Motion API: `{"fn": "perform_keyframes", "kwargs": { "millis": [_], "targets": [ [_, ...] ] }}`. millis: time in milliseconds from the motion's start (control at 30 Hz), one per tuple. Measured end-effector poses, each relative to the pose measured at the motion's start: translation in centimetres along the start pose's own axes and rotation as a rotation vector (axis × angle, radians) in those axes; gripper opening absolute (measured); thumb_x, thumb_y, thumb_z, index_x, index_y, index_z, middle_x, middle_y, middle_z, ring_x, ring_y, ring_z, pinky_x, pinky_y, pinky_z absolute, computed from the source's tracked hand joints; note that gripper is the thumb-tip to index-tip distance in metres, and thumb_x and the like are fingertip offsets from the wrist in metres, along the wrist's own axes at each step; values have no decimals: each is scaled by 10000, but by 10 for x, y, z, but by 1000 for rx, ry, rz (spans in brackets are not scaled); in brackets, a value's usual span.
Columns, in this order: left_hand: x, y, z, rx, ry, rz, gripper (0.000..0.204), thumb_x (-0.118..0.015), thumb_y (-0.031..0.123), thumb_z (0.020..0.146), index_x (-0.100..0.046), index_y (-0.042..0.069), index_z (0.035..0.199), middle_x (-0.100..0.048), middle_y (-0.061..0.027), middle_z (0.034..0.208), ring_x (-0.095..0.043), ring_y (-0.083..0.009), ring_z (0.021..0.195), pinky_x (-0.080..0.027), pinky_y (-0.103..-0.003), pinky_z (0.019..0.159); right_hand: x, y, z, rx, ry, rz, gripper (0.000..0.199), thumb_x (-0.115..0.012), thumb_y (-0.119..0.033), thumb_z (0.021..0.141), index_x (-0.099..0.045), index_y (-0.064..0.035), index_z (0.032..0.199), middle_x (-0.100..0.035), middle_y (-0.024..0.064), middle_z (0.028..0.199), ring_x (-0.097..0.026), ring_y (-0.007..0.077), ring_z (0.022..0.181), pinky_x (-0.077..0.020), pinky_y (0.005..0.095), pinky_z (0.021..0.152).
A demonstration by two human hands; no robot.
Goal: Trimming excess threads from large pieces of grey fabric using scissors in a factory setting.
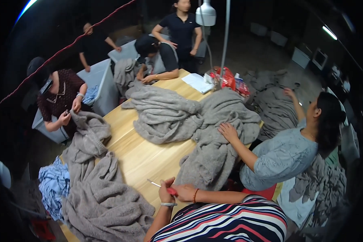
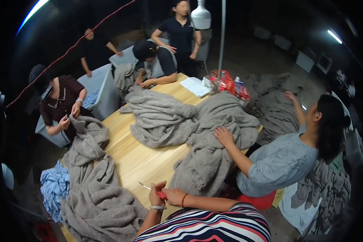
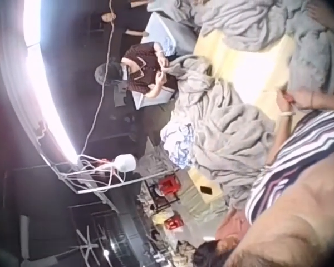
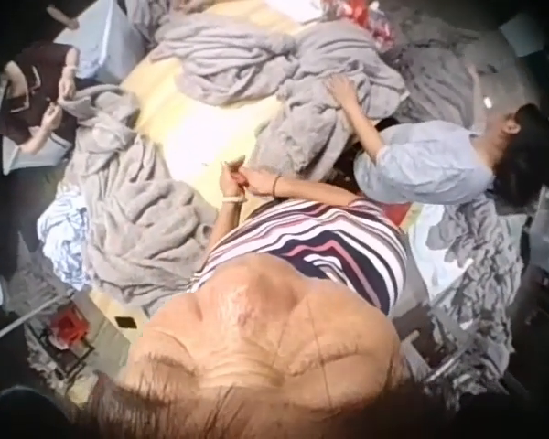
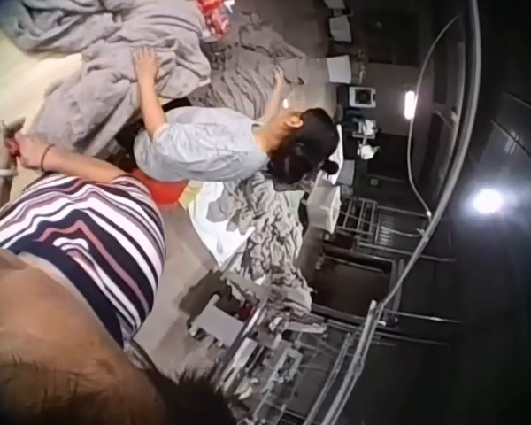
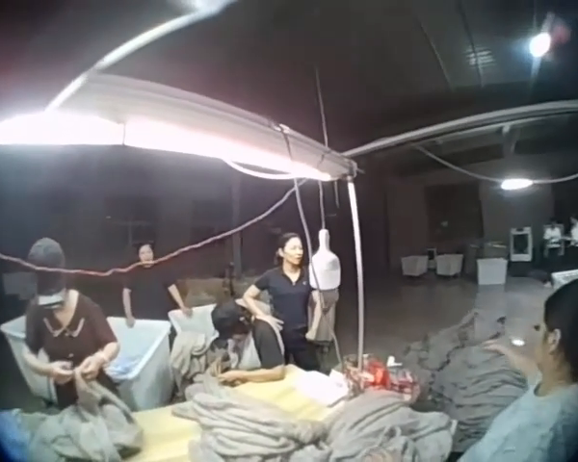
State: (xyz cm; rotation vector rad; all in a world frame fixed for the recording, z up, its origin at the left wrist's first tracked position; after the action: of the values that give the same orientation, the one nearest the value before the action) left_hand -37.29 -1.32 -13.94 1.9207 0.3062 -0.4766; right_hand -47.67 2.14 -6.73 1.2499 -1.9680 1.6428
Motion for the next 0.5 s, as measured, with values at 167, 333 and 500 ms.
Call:
{"fn": "perform_keyframes", "kwargs": {
  "millis": [167,333,500],
  "targets": [
    [5,23,-18,-171,115,53,674,-286,473,1053,-505,30,594,-690,-294,814,-701,-373,872,-513,-480,941,-32,12,9,95,-18,11,374,-616,-234,861,-543,-81,1195,-679,194,1007,-652,398,932,-507,494,796],
    [33,41,-19,-198,247,-96,687,-286,499,1047,-489,32,586,-680,-309,821,-703,-383,804,-597,-457,756,-34,5,-2,348,180,120,383,-636,-228,858,-556,-88,1205,-673,178,993,-645,375,939,-500,466,805],
    [25,97,-20,-106,147,-157,668,-297,510,1039,-425,36,585,-664,-333,877,-684,-439,775,-606,-577,629,-27,6,-16,115,53,220,453,-633,-241,857,-550,-86,1274,-677,205,965,-646,404,911,-503,487,814]
  ]
}}
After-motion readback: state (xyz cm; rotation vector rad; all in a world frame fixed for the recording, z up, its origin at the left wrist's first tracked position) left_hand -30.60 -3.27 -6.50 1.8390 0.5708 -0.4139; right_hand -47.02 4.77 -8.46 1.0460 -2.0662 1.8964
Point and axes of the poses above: each hand's wrist, its own z-axis towards the middle knuckle, its own x-axis out of the back of the hand, y = z × x, the point moved 6 cm from there along z, towards the middle knuckle
